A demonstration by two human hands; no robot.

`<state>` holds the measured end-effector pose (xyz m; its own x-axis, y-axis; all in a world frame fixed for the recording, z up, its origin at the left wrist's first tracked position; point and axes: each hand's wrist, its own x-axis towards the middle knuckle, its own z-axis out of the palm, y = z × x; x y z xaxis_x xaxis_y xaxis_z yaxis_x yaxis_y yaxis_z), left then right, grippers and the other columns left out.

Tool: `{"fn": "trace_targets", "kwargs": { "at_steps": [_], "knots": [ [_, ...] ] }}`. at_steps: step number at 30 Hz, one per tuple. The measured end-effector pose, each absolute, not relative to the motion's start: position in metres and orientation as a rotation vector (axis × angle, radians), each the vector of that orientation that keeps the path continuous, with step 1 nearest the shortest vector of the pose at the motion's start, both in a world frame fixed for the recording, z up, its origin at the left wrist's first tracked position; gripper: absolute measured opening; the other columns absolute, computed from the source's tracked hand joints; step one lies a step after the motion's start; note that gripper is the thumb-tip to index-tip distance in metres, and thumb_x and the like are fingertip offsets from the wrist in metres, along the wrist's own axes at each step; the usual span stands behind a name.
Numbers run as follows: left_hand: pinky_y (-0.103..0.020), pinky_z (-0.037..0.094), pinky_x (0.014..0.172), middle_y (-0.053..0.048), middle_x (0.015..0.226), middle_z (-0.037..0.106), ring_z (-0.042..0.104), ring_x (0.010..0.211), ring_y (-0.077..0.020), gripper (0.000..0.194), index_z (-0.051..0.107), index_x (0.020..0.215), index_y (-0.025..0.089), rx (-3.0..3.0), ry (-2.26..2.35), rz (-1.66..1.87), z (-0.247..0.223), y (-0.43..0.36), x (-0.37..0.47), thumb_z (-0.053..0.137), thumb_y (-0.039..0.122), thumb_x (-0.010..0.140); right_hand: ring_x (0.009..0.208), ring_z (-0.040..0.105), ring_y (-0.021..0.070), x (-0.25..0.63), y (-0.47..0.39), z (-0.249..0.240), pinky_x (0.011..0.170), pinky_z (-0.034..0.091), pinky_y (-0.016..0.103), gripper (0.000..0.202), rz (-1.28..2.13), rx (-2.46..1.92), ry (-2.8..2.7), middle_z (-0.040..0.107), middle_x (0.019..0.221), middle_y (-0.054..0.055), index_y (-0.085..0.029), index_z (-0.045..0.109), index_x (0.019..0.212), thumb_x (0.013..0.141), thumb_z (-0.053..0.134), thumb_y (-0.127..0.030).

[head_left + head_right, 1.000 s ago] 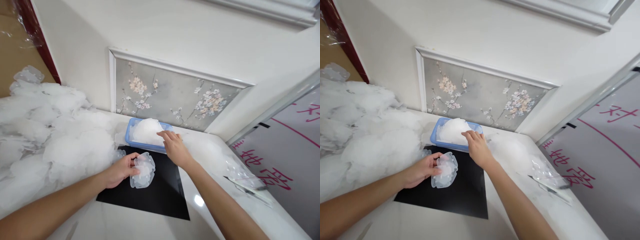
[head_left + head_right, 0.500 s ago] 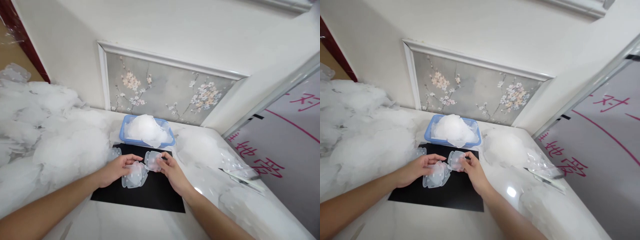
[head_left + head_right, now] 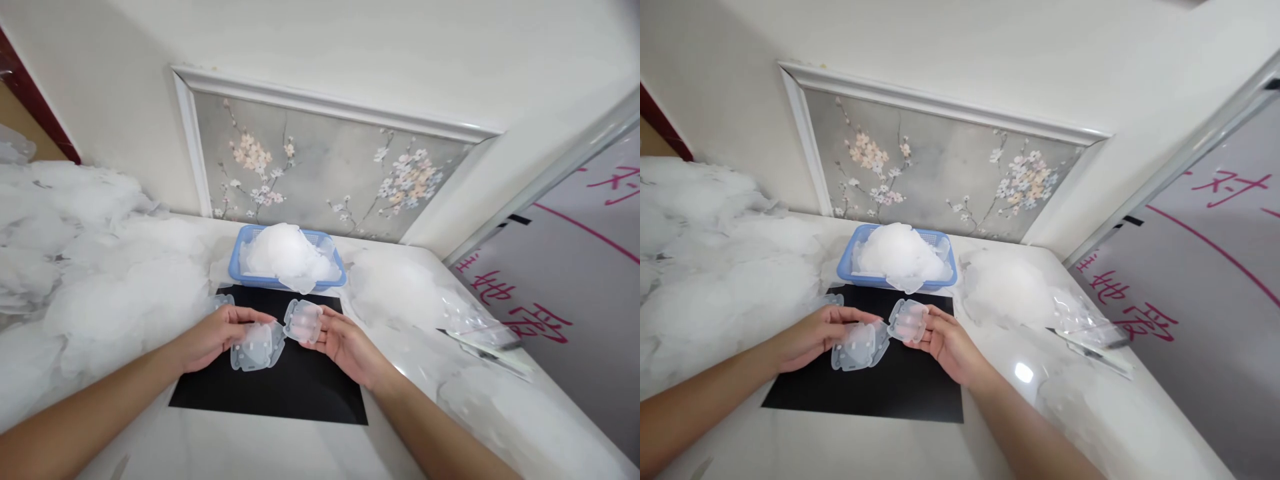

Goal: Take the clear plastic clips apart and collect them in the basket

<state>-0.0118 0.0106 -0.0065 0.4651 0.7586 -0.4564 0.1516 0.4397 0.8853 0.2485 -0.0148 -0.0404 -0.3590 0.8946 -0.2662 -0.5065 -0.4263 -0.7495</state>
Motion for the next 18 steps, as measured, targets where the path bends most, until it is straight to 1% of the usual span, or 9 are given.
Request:
{"fn": "trace_targets", "kwargs": {
  "at_steps": [2,4,6,8,11,13,14,16,18],
  "knots": [
    [-0.032,0.049,0.085,-0.009,0.106,0.077,0.066,0.099,-0.0251,0.04,0.076,0.112,0.018,1.079,1.057,0.474,-0.0073,0.0107,-0.0118,0.072,0.025,0.072,0.091,0.072,0.0206,0.2492,-0.0145,-0.0402,0.085,0.055,0.036,0.023,1.915,-0.841,-0.709,0.074,0.099,0.004,-0.021,0.066,0.094,0.077,0.077,-0.03],
    [-0.032,0.048,0.089,-0.008,0.109,0.077,0.065,0.102,-0.0248,0.041,0.076,0.114,0.019,1.058,1.048,0.502,-0.0083,0.0105,-0.0111,0.075,0.028,0.073,0.093,0.072,0.0209,0.2495,-0.0143,-0.0399,0.086,0.055,0.036,0.024,1.915,-0.85,-0.71,0.074,0.1,0.005,-0.02,0.066,0.094,0.076,0.078,-0.029],
    [-0.032,0.047,0.088,-0.009,0.11,0.076,0.065,0.102,-0.0249,0.045,0.074,0.117,0.019,1.051,1.051,0.517,-0.0092,0.0103,-0.0098,0.077,0.034,0.074,0.094,0.072,0.0214,0.2498,-0.0142,-0.0395,0.086,0.055,0.036,0.025,1.914,-0.862,-0.704,0.074,0.103,0.005,-0.02,0.066,0.096,0.076,0.079,-0.029],
    [-0.033,0.048,0.084,-0.009,0.109,0.076,0.066,0.097,-0.0241,0.052,0.071,0.121,0.019,1.066,1.062,0.519,-0.0096,0.0098,-0.008,0.079,0.037,0.073,0.097,0.071,0.0221,0.2502,-0.0144,-0.0391,0.088,0.055,0.038,0.027,1.918,-0.864,-0.704,0.074,0.106,0.005,-0.02,0.066,0.098,0.076,0.079,-0.031],
    [-0.031,0.048,0.082,-0.007,0.11,0.075,0.066,0.093,-0.022,0.062,0.066,0.127,0.019,1.095,1.052,0.541,-0.0092,0.0086,-0.006,0.083,0.034,0.069,0.105,0.069,0.023,0.2512,-0.0154,-0.0397,0.093,0.054,0.041,0.033,1.927,-0.848,-0.776,0.072,0.112,0.005,-0.022,0.067,0.105,0.077,0.08,-0.031],
    [-0.031,0.047,0.084,-0.006,0.113,0.073,0.065,0.095,-0.022,0.067,0.063,0.131,0.019,1.106,1.036,0.557,-0.0083,0.0074,-0.0055,0.083,0.03,0.068,0.107,0.067,0.0222,0.2515,-0.0163,-0.0416,0.093,0.054,0.042,0.039,1.916,-0.845,-0.849,0.072,0.11,0.003,-0.025,0.066,0.11,0.075,0.082,-0.028],
    [-0.032,0.047,0.085,-0.006,0.115,0.072,0.065,0.097,-0.0224,0.069,0.061,0.132,0.019,1.11,1.03,0.559,-0.0077,0.0068,-0.0054,0.083,0.029,0.068,0.105,0.067,0.0215,0.2516,-0.0167,-0.0428,0.092,0.054,0.042,0.04,1.901,-0.851,-0.877,0.072,0.106,0.001,-0.026,0.066,0.109,0.074,0.083,-0.026],
    [-0.032,0.048,0.086,-0.007,0.118,0.071,0.065,0.099,-0.0233,0.071,0.059,0.135,0.02,1.113,1.017,0.563,-0.0066,0.0059,-0.0056,0.082,0.026,0.068,0.103,0.067,0.0212,0.2516,-0.0171,-0.0449,0.092,0.053,0.041,0.031,1.858,-0.866,-0.902,0.072,0.102,0.0,-0.026,0.068,0.098,0.072,0.084,-0.025],
    [-0.032,0.048,0.087,-0.007,0.12,0.07,0.064,0.103,-0.0242,0.073,0.056,0.137,0.021,1.105,0.991,0.568,-0.006,0.0055,-0.0059,0.082,0.025,0.068,0.109,0.066,0.0234,0.2518,-0.0171,-0.0456,0.097,0.049,0.042,0.018,1.797,-0.866,-0.909,0.073,0.109,0.003,-0.024,0.069,0.082,0.072,0.083,-0.027]
  ]
}}
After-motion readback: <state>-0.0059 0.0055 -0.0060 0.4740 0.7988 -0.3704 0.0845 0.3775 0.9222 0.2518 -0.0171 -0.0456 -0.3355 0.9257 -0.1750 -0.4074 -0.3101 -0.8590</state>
